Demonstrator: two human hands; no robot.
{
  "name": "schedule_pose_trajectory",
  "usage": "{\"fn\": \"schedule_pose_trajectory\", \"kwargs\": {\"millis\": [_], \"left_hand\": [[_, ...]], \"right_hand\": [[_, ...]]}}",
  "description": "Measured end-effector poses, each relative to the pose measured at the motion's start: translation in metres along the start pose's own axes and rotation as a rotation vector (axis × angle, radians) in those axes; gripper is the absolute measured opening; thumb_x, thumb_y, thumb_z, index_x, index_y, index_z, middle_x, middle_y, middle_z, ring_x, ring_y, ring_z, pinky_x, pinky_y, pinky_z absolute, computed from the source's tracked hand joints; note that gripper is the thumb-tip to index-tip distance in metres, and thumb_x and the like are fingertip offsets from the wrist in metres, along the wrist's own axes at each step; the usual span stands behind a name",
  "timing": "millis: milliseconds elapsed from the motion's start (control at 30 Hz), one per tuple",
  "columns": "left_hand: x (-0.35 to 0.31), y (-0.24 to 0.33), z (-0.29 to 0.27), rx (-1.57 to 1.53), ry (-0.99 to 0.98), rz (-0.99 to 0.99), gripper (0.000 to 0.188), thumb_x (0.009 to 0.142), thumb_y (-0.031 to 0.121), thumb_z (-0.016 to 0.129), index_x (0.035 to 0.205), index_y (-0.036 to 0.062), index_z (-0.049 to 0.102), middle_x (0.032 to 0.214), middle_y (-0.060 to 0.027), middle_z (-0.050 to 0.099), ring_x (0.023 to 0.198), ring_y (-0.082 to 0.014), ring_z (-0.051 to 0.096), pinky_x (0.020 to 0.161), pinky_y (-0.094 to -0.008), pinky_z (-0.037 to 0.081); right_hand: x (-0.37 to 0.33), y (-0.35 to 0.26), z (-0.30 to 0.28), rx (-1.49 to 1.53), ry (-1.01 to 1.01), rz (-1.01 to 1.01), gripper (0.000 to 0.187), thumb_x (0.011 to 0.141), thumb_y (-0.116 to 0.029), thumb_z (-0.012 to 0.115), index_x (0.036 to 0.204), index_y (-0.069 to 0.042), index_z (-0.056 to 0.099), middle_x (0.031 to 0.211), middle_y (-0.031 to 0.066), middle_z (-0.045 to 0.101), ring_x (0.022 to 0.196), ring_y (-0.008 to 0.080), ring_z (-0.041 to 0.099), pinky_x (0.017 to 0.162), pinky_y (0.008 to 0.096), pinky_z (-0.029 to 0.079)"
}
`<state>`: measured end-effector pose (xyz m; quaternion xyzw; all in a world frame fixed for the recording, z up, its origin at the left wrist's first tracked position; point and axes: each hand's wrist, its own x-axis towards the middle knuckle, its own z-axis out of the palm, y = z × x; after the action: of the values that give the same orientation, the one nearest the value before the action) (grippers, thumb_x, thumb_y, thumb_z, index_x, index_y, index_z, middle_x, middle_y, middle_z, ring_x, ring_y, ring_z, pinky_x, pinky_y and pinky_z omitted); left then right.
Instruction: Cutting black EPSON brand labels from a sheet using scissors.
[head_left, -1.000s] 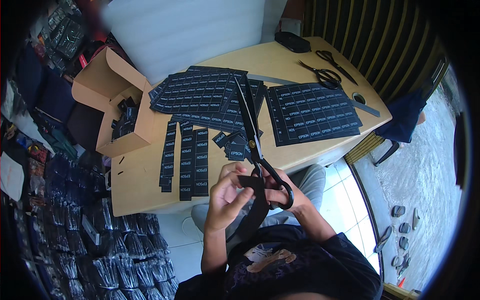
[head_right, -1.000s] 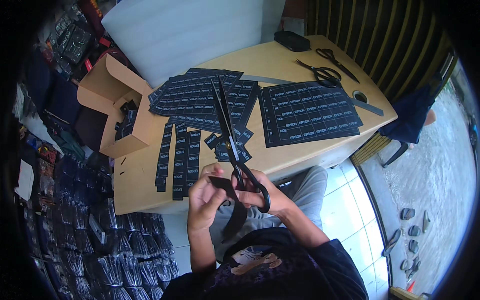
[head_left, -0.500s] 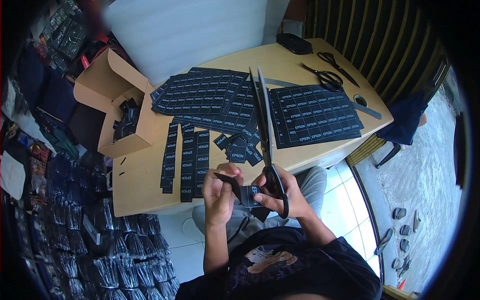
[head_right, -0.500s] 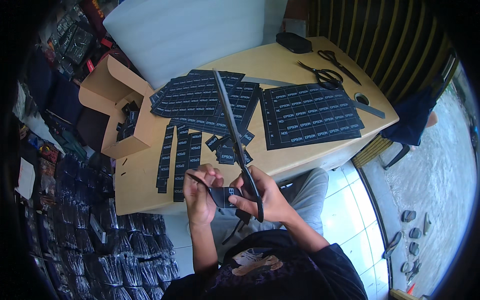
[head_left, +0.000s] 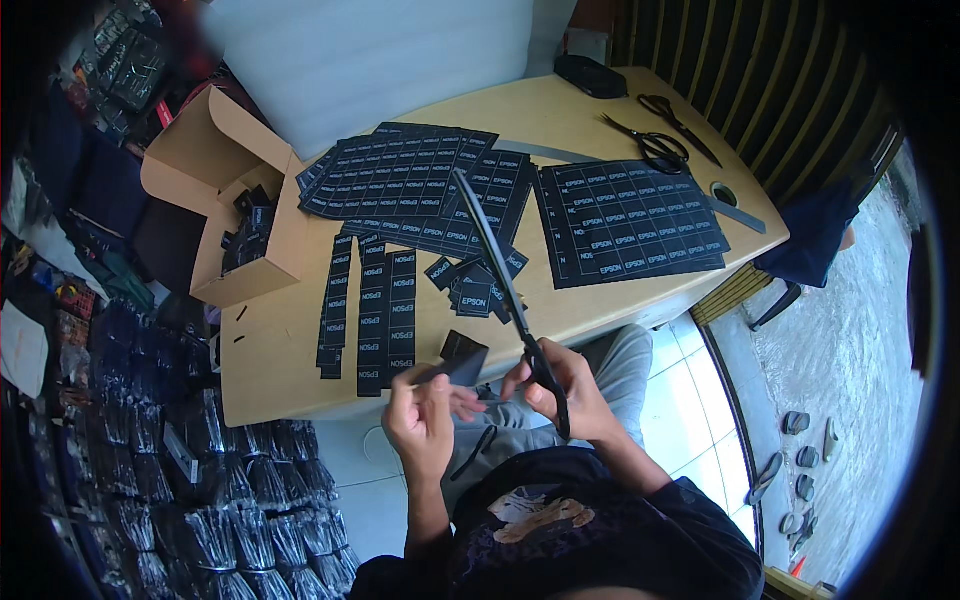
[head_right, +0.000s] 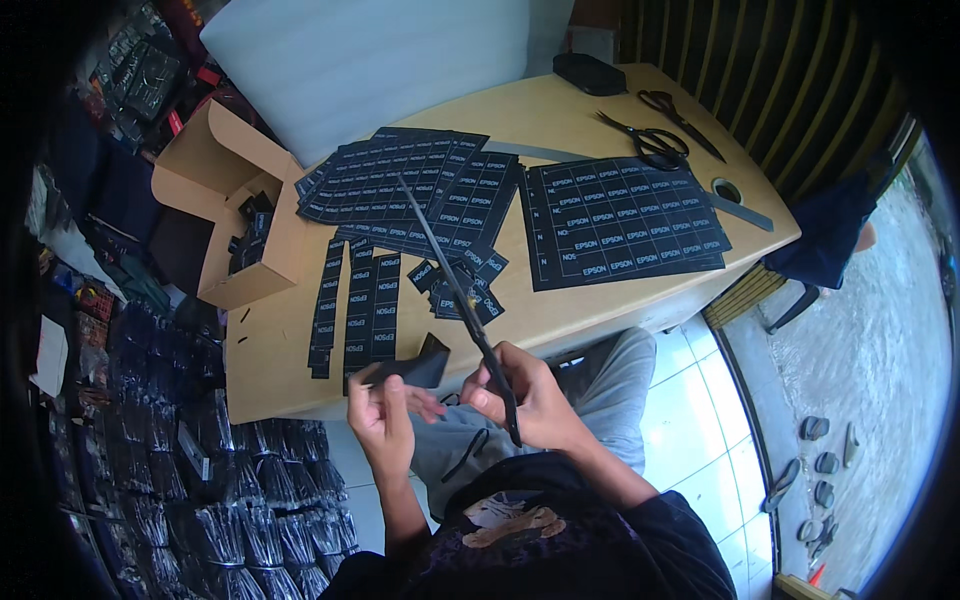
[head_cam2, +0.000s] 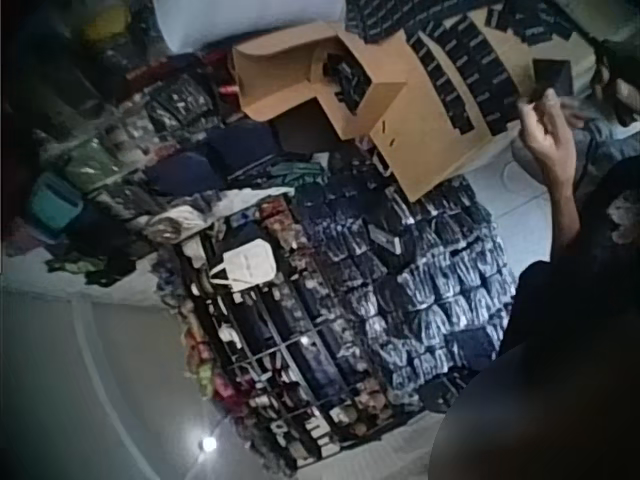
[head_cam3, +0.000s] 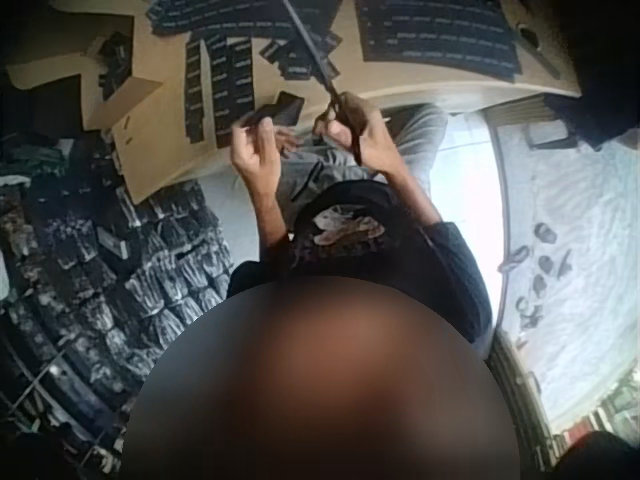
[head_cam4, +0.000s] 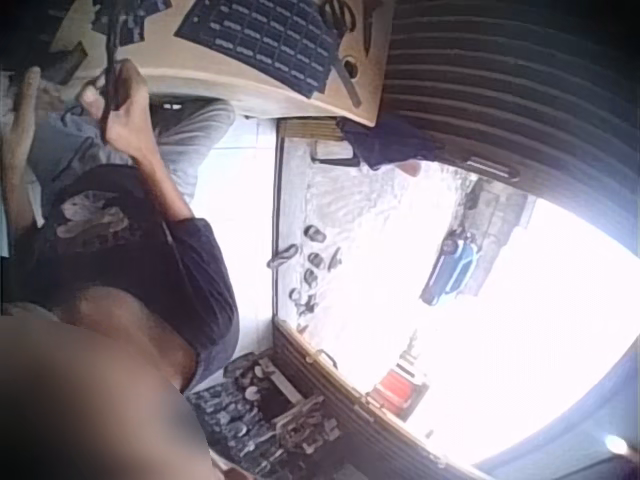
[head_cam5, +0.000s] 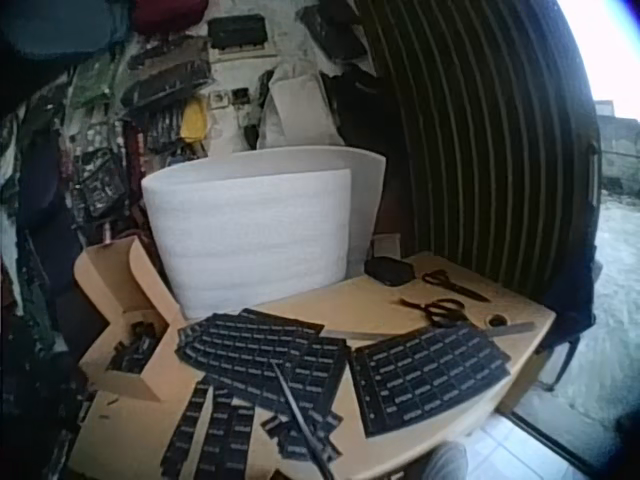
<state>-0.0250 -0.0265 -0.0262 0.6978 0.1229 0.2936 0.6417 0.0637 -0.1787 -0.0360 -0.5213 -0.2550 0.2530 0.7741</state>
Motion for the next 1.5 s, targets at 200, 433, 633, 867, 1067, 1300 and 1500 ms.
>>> {"fn": "schedule_pose_trajectory", "kwargs": {"millis": [200,433,633,867,1067,1300,1500], "left_hand": [[-0.016,0.004,-0.007,0.371,-0.174,0.243,0.023,0.071,-0.005,0.070,0.092,0.0002,0.064,0.094,-0.0141,0.066,0.087,-0.0256,0.066,0.072,-0.0325,0.052],[-0.020,-0.003,-0.007,0.463,-0.231,0.313,0.022,0.076,-0.004,0.069,0.096,-0.0027,0.061,0.096,-0.0138,0.064,0.087,-0.0192,0.063,0.076,-0.0286,0.050],[-0.021,-0.044,-0.003,-0.250,-0.236,-0.351,0.017,0.086,-0.001,0.061,0.104,-0.0025,0.060,0.094,-0.0068,0.063,0.088,-0.0089,0.058,0.072,-0.0232,0.047],[-0.024,-0.039,0.027,-0.275,-0.128,-0.306,0.027,0.081,-0.006,0.065,0.107,-0.0054,0.057,0.100,-0.0113,0.062,0.087,-0.0139,0.063,0.073,-0.0216,0.050],[-0.019,-0.030,0.021,-0.157,0.030,-0.245,0.046,0.077,-0.012,0.066,0.119,-0.0067,0.048,0.105,-0.0152,0.060,0.090,-0.0202,0.063,0.071,-0.0306,0.060],[-0.013,-0.037,0.023,-0.152,0.054,-0.247,0.053,0.075,-0.012,0.066,0.123,-0.0050,0.046,0.111,-0.0152,0.054,0.091,-0.0209,0.063,0.065,-0.0279,0.059],[-0.017,-0.033,0.027,-0.139,0.064,-0.319,0.046,0.076,-0.011,0.067,0.118,-0.0067,0.050,0.105,-0.0144,0.060,0.093,-0.0194,0.063,0.077,-0.0285,0.057]], "right_hand": [[0.012,-0.006,0.008,0.087,0.051,0.236,0.029,0.082,-0.022,0.073,0.083,-0.003,0.052,0.077,-0.0003,0.051,0.072,0.0054,0.047,0.062,0.0201,0.037],[0.016,0.001,0.007,0.030,0.096,0.177,0.023,0.077,-0.012,0.073,0.083,-0.006,0.051,0.066,-0.0068,0.045,0.059,0.0014,0.042,0.051,0.0181,0.029],[0.017,0.011,-0.003,-0.161,0.067,0.132,0.023,0.078,-0.006,0.070,0.087,-0.001,0.050,0.077,-0.0011,0.049,0.071,0.0039,0.046,0.060,0.0199,0.038],[-0.002,0.019,-0.024,-0.235,0.127,0.121,0.034,0.077,-0.024,0.075,0.088,0.001,0.053,0.078,0.0021,0.054,0.072,0.0064,0.049,0.062,0.0219,0.040],[-0.058,0.009,-0.061,-0.266,0.030,0.166,0.062,0.076,-0.057,0.067,0.094,0.000,0.048,0.081,0.0052,0.051,0.076,0.0139,0.052,0.069,0.0294,0.042],[-0.116,0.006,-0.055,-0.325,-0.128,0.539,0.070,0.075,-0.065,0.060,0.094,0.001,0.049,0.080,0.0082,0.050,0.075,0.0181,0.050,0.069,0.0334,0.041],[-0.115,0.015,-0.046,-0.244,-0.241,0.573,0.064,0.078,-0.059,0.061,0.096,0.002,0.049,0.075,0.0064,0.049,0.071,0.0172,0.050,0.066,0.0317,0.041]]}}
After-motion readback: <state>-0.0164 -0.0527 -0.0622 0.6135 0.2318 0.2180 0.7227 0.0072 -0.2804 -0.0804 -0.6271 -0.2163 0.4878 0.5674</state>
